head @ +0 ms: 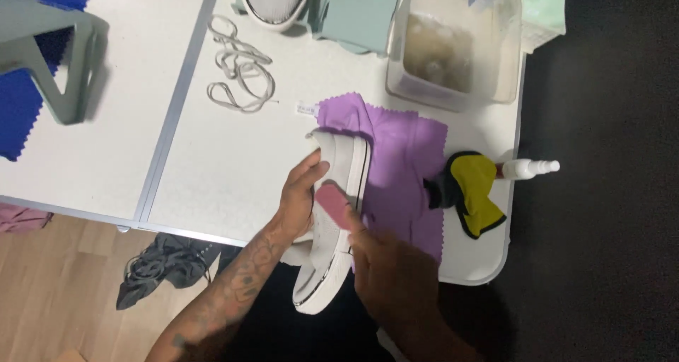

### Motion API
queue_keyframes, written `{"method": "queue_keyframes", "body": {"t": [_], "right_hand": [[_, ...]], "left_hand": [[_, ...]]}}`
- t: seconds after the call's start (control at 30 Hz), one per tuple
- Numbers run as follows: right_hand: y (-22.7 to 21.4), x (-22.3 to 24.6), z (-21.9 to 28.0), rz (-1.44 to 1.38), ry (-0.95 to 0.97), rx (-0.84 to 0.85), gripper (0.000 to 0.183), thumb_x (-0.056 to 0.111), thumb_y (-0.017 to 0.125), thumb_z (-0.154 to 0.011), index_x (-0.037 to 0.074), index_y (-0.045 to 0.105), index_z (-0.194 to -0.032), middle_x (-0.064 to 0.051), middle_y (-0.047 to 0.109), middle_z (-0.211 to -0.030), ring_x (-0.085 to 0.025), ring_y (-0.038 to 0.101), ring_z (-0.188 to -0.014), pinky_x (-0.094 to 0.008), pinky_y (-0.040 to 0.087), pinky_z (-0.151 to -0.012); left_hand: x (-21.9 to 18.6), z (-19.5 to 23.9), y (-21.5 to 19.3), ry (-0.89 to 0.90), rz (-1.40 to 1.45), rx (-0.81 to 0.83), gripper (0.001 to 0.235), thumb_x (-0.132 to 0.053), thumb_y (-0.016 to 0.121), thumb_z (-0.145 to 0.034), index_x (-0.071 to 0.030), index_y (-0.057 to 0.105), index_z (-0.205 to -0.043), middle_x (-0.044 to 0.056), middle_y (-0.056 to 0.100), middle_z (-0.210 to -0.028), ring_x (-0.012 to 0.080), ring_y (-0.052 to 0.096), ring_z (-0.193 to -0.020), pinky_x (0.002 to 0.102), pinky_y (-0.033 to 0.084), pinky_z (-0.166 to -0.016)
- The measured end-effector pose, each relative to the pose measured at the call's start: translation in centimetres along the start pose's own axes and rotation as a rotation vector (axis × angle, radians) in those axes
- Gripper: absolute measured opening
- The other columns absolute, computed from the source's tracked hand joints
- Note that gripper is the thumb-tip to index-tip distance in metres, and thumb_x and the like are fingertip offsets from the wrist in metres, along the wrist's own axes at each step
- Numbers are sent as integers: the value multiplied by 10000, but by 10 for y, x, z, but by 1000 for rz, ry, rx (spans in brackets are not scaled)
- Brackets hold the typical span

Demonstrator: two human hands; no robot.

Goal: The person scrubs a white sneaker with a pink brush, focusing on the tongue, toe box, and sides. They repeatedly dip the brush into a container of soapy water to clean the shoe thoroughly.

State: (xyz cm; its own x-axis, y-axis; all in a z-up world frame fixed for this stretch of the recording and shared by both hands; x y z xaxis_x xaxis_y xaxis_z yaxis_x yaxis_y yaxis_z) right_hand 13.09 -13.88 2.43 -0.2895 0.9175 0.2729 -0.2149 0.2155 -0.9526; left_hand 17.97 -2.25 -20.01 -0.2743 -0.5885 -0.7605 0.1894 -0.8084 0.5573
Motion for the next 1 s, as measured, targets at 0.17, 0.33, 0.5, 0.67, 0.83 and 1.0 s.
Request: {"method": "queue_keyframes", "body": {"t": [0.17, 0.33, 0.5, 0.67, 0.83, 1.0], "right_hand": [[-7, -10, -47, -59, -210, -299, 330, 248, 533, -1037, 82, 750, -1224, -86, 621, -482, -137, 527, -311, -235, 380, -326], [-7, -7, -49, 445, -548, -1143, 228, 253, 692, -979, 119, 717, -796, 28, 414, -570, -151, 448, -426, -275, 376, -436], [-13, 23, -27, 388, -156, -354, 167, 219, 641, -980, 87, 718, -1047, -92, 638, -533, -271, 704, -511, -393, 526, -423], [8, 20, 0, 354, 20, -42, 479, 308, 465, -1023, 283, 515, -1499, 57, 438, -406, -129, 463, -290, -372, 464, -230], [3, -13, -67, 338, -67, -339, 279, 333, 588, -987, 221, 741, -1191, -1, 608, -532, -225, 667, -467, -352, 542, -442], [-26, 13, -61, 324, -114, -458, 329, 251, 555, -1024, 142, 747, -1269, -112, 637, -551, -240, 665, -451, -357, 504, -392]], "left_hand": [[-28, 16, 31, 1, 101, 63, 488, -299, 543, -993, -75, 559, -1426, 155, 681, -1259, 244, 659, -1111, 442, 506, -1040], [-36, 23, 41, 44, 92, 71, 505, -308, 561, -975, -64, 561, -1418, 144, 662, -1223, 238, 623, -1095, 438, 492, -1039], [-2, 0, 2, 40, 40, 56, 450, -287, 529, -997, -83, 574, -1396, 127, 657, -1217, 225, 630, -1108, 430, 498, -1032], [-26, 25, 17, -111, -55, -161, 796, -375, 577, -847, -60, 361, -1545, 137, 345, -1644, 252, 310, -1523, 396, 199, -1233], [-37, 18, 26, 54, 109, 24, 375, -264, 570, -950, -62, 629, -1260, 81, 670, -1082, 186, 624, -987, 390, 525, -964], [-45, 18, 31, 40, 88, 46, 369, -279, 563, -954, -67, 637, -1247, 99, 696, -1046, 188, 662, -946, 385, 552, -939]]}}
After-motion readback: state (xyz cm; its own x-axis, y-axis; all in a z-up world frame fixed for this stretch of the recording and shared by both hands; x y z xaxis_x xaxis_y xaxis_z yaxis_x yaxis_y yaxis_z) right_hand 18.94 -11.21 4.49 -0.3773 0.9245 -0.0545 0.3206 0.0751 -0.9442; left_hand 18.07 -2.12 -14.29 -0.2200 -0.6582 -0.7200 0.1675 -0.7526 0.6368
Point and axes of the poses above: each hand's wrist, its own z-axis away from the middle knuckle, its own y-axis out of the palm, x = y × z, the point moved 9 cm from there along -z, towards the middle knuckle
